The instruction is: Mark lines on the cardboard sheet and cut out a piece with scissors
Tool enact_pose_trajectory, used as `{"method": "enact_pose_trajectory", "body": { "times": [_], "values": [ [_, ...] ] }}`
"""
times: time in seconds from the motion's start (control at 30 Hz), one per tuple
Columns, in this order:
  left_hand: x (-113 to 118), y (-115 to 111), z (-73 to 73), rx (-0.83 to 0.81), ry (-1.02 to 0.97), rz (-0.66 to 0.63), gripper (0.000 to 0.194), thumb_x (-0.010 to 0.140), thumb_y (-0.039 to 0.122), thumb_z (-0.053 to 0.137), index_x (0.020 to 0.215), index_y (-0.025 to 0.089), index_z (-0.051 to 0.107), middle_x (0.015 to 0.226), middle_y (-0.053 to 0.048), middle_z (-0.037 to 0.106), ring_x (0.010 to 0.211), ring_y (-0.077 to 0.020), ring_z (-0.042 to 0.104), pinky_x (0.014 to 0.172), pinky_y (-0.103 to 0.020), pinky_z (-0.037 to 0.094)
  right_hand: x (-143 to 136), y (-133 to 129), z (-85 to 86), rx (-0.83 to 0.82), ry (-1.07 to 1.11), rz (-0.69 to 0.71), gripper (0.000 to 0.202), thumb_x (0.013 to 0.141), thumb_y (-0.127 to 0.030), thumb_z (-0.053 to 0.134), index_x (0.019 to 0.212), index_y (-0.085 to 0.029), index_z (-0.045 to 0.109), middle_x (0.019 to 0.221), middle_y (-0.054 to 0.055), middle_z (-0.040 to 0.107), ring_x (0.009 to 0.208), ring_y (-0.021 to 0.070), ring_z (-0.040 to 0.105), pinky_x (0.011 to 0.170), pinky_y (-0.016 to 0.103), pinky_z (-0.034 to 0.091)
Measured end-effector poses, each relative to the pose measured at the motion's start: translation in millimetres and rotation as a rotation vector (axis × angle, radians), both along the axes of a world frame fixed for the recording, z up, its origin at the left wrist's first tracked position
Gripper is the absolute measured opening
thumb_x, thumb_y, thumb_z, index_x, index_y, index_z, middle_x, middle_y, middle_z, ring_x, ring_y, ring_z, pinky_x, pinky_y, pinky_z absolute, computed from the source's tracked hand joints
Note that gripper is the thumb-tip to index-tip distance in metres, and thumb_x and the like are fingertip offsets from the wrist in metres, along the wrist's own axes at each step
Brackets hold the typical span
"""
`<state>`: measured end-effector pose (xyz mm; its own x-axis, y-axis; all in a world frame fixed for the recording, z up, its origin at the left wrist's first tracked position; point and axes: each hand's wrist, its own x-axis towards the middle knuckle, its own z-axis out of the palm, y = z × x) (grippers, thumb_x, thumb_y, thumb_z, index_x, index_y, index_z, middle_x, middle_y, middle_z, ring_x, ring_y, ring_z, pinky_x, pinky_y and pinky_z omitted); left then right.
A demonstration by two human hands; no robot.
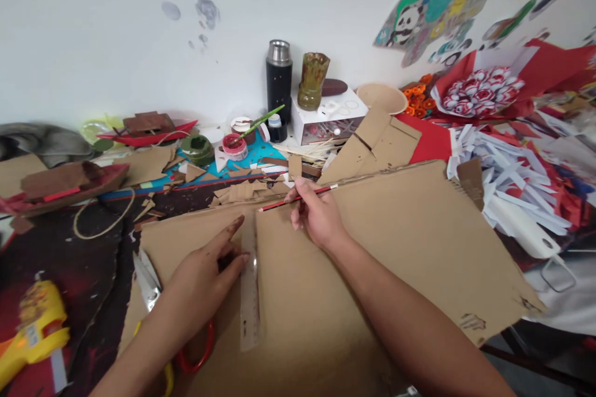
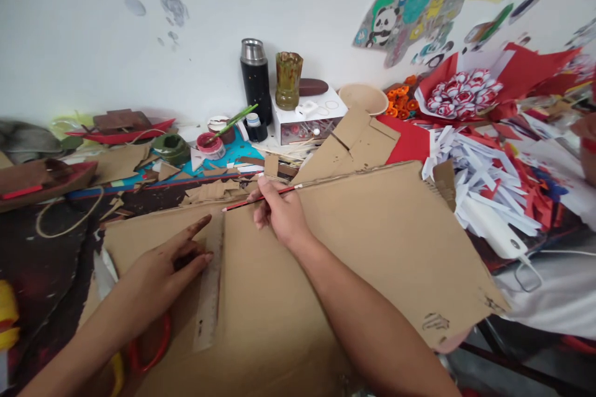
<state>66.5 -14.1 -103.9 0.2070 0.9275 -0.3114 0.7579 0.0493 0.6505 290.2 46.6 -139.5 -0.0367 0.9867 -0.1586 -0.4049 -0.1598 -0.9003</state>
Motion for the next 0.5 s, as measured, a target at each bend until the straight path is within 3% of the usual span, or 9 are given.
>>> {"method": "enact_pose_trajectory", "body": {
  "times": [0.33,0.5],
  "values": [
    [4.2,-2.4,-7.6,-0.003,0.095,0.006,0.078,0.093,0.052,0.044,0.160,0.014,0.056,0.095,-0.008,0.085,0.093,-0.0334,0.080,0.080,-0.040,0.053,-0.4,-2.0,2.2,-0.002,0.018,0.018,0.064,0.074,-0.081,0.087,0.071,-0.019,0.067,0.063,-0.003,0.065,0.036,0.0075,0.052,0.031,0.019,0.039],
    [6.4,-2.7,-5.7,-0.014,0.124,0.011,0.086,0.093,0.051,0.043,0.170,0.014,0.043,0.096,-0.008,0.086,0.092,-0.0338,0.079,0.080,-0.042,0.052,-1.7,-6.6,4.8,0.005,-0.033,0.017,0.066,0.075,-0.083,0.084,0.071,-0.020,0.068,0.063,-0.003,0.066,0.037,0.0077,0.053,0.033,0.019,0.040]
  ]
}}
